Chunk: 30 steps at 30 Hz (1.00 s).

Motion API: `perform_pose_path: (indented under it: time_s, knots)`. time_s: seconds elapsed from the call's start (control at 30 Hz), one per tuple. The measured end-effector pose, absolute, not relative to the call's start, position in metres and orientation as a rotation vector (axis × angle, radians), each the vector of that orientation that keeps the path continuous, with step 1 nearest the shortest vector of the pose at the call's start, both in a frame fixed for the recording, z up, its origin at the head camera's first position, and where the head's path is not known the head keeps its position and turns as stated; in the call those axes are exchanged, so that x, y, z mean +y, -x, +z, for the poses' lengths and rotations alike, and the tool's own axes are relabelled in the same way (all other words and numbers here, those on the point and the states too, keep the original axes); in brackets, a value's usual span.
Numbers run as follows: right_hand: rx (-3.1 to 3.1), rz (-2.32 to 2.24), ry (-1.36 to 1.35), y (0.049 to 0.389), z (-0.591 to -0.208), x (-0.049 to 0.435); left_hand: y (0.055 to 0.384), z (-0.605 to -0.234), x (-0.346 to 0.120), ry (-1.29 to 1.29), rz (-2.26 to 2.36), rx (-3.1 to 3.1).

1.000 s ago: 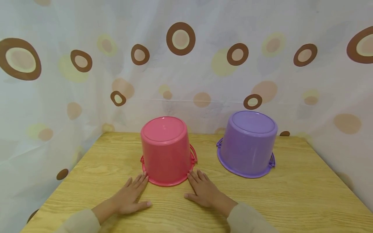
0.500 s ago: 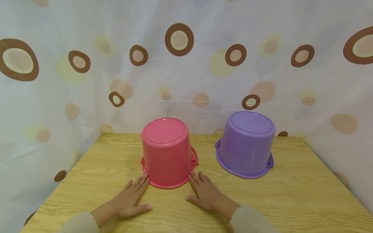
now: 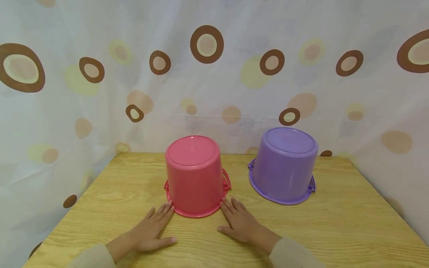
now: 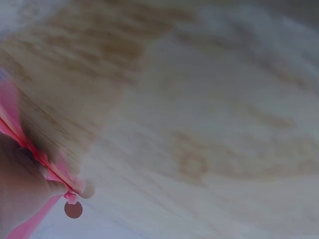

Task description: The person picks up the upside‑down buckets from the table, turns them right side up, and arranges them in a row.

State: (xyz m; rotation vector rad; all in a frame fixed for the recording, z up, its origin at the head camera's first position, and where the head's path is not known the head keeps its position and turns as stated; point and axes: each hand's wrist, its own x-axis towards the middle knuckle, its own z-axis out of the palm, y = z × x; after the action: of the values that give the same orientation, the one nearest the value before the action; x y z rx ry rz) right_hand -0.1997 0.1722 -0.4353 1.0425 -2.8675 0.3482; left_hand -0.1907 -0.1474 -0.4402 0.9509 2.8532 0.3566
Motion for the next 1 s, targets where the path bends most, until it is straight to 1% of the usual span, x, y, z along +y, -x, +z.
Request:
perform_pose_path:
  time_s: [0.27,0.43,0.77,1.0]
  knots:
    - [-2.893,0.382,-1.049,0.201,-0.436,0.176,0.193,-0.440,-0.148,-1.013,0.322,2.850]
    - [-2.853,0.366,-1.025,0.208,-0.437,0.181,0.201,-0.441,-0.153,-1.073,0.289,2.922]
    - [-2.834,0.448,-0.929,0.228,-0.434,0.191,0.226,-0.440,-0.162,-1.076,0.289,3.082]
    - [-2.888,0.461,-0.886,0.237,-0.435,0.191,0.235,-0.440,-0.163,-1.005,0.316,3.083]
